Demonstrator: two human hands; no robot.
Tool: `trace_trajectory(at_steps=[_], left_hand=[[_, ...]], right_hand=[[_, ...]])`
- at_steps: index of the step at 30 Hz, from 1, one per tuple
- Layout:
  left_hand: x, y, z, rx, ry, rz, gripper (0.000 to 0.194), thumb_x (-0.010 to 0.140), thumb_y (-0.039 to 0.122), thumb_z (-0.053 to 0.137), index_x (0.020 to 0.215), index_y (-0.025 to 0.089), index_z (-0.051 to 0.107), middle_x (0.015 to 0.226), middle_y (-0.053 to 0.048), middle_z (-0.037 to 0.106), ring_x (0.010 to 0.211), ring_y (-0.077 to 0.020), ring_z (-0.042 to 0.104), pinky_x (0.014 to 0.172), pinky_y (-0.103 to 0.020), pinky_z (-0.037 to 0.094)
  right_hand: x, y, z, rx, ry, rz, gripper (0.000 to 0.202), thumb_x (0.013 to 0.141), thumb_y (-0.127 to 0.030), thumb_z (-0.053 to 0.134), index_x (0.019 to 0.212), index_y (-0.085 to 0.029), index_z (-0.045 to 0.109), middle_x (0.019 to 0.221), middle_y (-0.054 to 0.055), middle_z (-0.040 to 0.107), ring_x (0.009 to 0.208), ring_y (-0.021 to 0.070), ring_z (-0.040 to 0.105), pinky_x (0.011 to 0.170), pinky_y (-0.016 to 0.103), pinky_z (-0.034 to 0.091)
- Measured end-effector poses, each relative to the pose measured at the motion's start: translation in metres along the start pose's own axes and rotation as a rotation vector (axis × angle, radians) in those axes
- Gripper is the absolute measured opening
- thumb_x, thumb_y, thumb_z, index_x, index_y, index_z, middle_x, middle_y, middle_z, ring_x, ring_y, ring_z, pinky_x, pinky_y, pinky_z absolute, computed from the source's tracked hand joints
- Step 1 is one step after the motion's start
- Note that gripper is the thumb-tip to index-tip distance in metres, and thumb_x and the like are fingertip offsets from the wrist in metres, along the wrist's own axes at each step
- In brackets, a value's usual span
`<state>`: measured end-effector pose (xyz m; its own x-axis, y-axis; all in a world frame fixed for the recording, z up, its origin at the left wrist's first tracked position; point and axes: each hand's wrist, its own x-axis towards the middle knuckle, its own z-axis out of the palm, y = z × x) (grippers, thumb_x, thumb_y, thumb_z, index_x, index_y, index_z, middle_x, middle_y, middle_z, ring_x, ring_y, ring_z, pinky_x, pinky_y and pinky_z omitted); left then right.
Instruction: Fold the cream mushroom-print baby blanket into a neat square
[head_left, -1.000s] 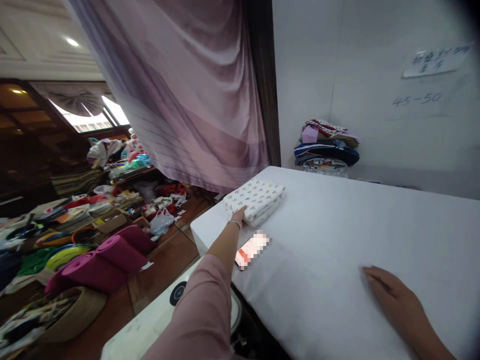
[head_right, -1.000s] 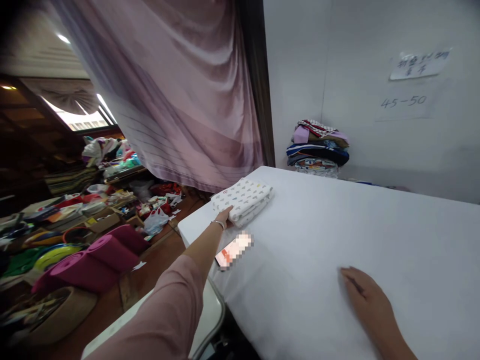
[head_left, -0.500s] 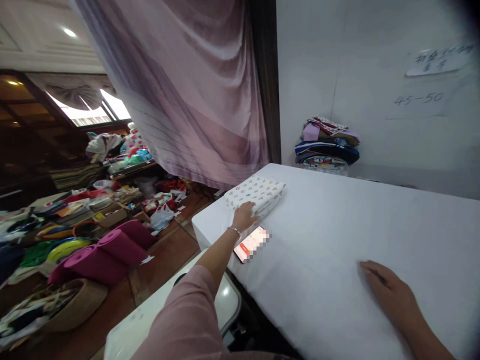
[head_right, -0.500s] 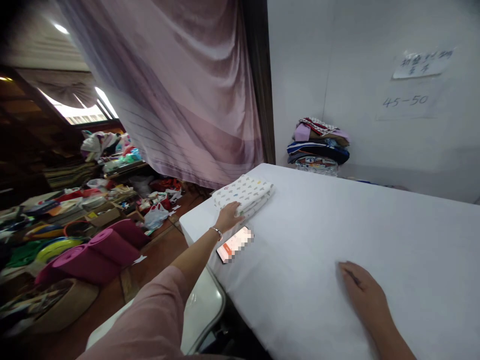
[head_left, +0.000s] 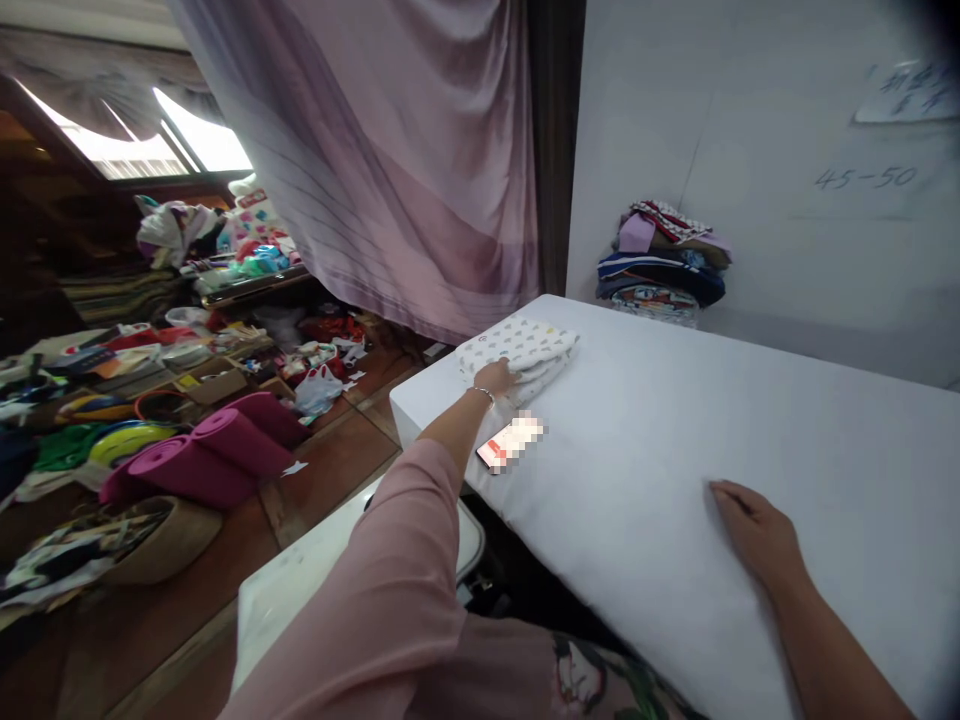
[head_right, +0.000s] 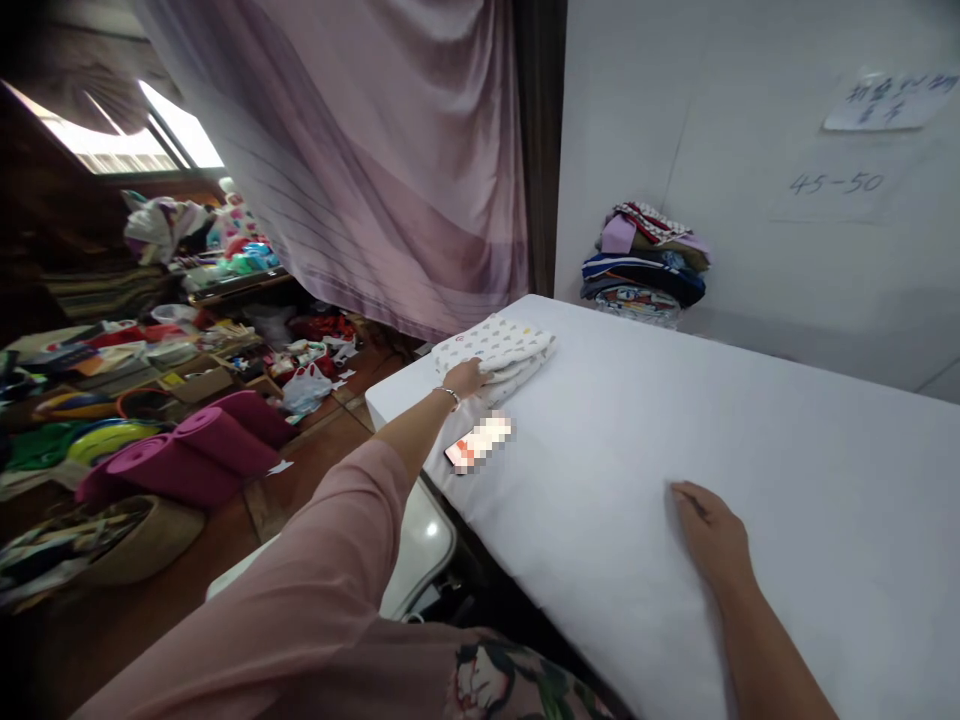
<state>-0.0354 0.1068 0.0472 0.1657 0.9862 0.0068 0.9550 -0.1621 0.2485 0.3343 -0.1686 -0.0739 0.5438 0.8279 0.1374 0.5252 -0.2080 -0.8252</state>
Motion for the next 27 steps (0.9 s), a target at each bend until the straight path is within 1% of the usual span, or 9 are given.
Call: trace_trajectory(at_steps=[3, 6, 9, 12, 15, 18, 21, 24, 27], left_hand=[[0.005, 0.011, -0.015, -0.045, 0.098, -0.047, 0.042, 0.087, 0.039, 0.045, 0.117, 0.01, 0.047, 0.107, -0.017, 0.061, 0.102, -0.027, 0.057, 0.082, -0.033, 0.042], [0.011, 0.036, -0.035, -0.097, 0.262, -0.012, 0.036, 0.092, 0.034, 0.035, 0.118, 0.01, 0.044, 0.11, -0.016, 0.059, 0.105, -0.0246, 0.055, 0.085, -0.031, 0.039], [0.005, 0.08, -0.053, -0.195, 0.416, 0.145, 0.031, 0.093, 0.035, 0.034, 0.112, 0.015, 0.049, 0.106, -0.01, 0.061, 0.102, -0.0223, 0.055, 0.085, -0.03, 0.039], [-0.03, 0.14, -0.057, -0.364, 0.529, 0.434, 0.029, 0.092, 0.034, 0.037, 0.111, 0.016, 0.05, 0.105, -0.008, 0.061, 0.102, -0.021, 0.054, 0.087, -0.029, 0.039], [-0.095, 0.19, -0.031, -0.476, 0.436, 0.752, 0.034, 0.09, 0.036, 0.041, 0.117, 0.017, 0.049, 0.116, -0.009, 0.057, 0.11, -0.021, 0.049, 0.095, -0.031, 0.035], [-0.166, 0.213, 0.021, -0.46, 0.079, 0.99, 0.034, 0.086, 0.038, 0.046, 0.116, 0.024, 0.05, 0.115, -0.006, 0.057, 0.108, -0.0219, 0.049, 0.091, -0.032, 0.038], [-0.218, 0.213, 0.076, -0.382, -0.269, 1.0, 0.026, 0.082, 0.03, 0.049, 0.107, 0.023, 0.053, 0.102, -0.005, 0.06, 0.096, -0.021, 0.052, 0.082, -0.033, 0.043], [-0.242, 0.211, 0.104, -0.301, -0.321, 1.036, 0.031, 0.073, 0.024, 0.056, 0.104, 0.021, 0.052, 0.107, -0.008, 0.055, 0.101, -0.0241, 0.048, 0.077, -0.035, 0.044], [-0.248, 0.221, 0.102, -0.231, -0.218, 1.069, 0.05, 0.069, 0.025, 0.059, 0.117, 0.02, 0.045, 0.113, -0.012, 0.051, 0.106, -0.029, 0.043, 0.083, -0.041, 0.041]], right_hand=[[0.0, -0.001, -0.002, -0.017, -0.013, -0.001, 0.036, 0.068, -0.049, 0.054, 0.088, -0.023, 0.068, 0.103, 0.003, 0.067, 0.102, 0.0242, 0.058, 0.096, 0.04, 0.041], [0.001, -0.004, -0.003, -0.017, -0.012, 0.019, 0.033, 0.067, -0.047, 0.055, 0.086, -0.024, 0.069, 0.101, 0.003, 0.068, 0.102, 0.0244, 0.058, 0.096, 0.04, 0.04], [0.004, -0.016, -0.004, 0.077, -0.036, 0.104, 0.032, 0.065, -0.045, 0.06, 0.085, -0.022, 0.07, 0.098, 0.004, 0.069, 0.101, 0.0264, 0.059, 0.094, 0.041, 0.041], [0.007, -0.038, -0.007, 0.418, -0.061, 0.252, 0.035, 0.063, -0.044, 0.065, 0.087, -0.019, 0.068, 0.097, 0.008, 0.069, 0.098, 0.0265, 0.06, 0.086, 0.041, 0.047], [0.005, -0.058, -0.017, 0.887, -0.037, 0.328, 0.032, 0.065, -0.044, 0.066, 0.087, -0.021, 0.064, 0.095, 0.008, 0.069, 0.095, 0.0239, 0.063, 0.08, 0.039, 0.051], [-0.009, -0.06, -0.034, 1.118, 0.02, 0.338, 0.029, 0.07, -0.049, 0.059, 0.081, -0.023, 0.06, 0.088, 0.006, 0.069, 0.089, 0.0227, 0.064, 0.078, 0.04, 0.052], [-0.04, -0.047, -0.05, 1.182, 0.127, 0.359, 0.028, 0.077, -0.05, 0.05, 0.079, -0.023, 0.059, 0.084, 0.003, 0.069, 0.083, 0.0203, 0.064, 0.077, 0.038, 0.052], [-0.071, -0.034, -0.057, 1.193, 0.131, 0.415, 0.026, 0.08, -0.045, 0.048, 0.089, -0.023, 0.06, 0.091, 0.002, 0.069, 0.087, 0.0201, 0.064, 0.079, 0.038, 0.051], [-0.084, -0.028, -0.057, 1.198, 0.148, 0.448, 0.028, 0.079, -0.042, 0.05, 0.096, -0.022, 0.059, 0.093, 0.003, 0.069, 0.092, 0.0212, 0.063, 0.08, 0.039, 0.051]])
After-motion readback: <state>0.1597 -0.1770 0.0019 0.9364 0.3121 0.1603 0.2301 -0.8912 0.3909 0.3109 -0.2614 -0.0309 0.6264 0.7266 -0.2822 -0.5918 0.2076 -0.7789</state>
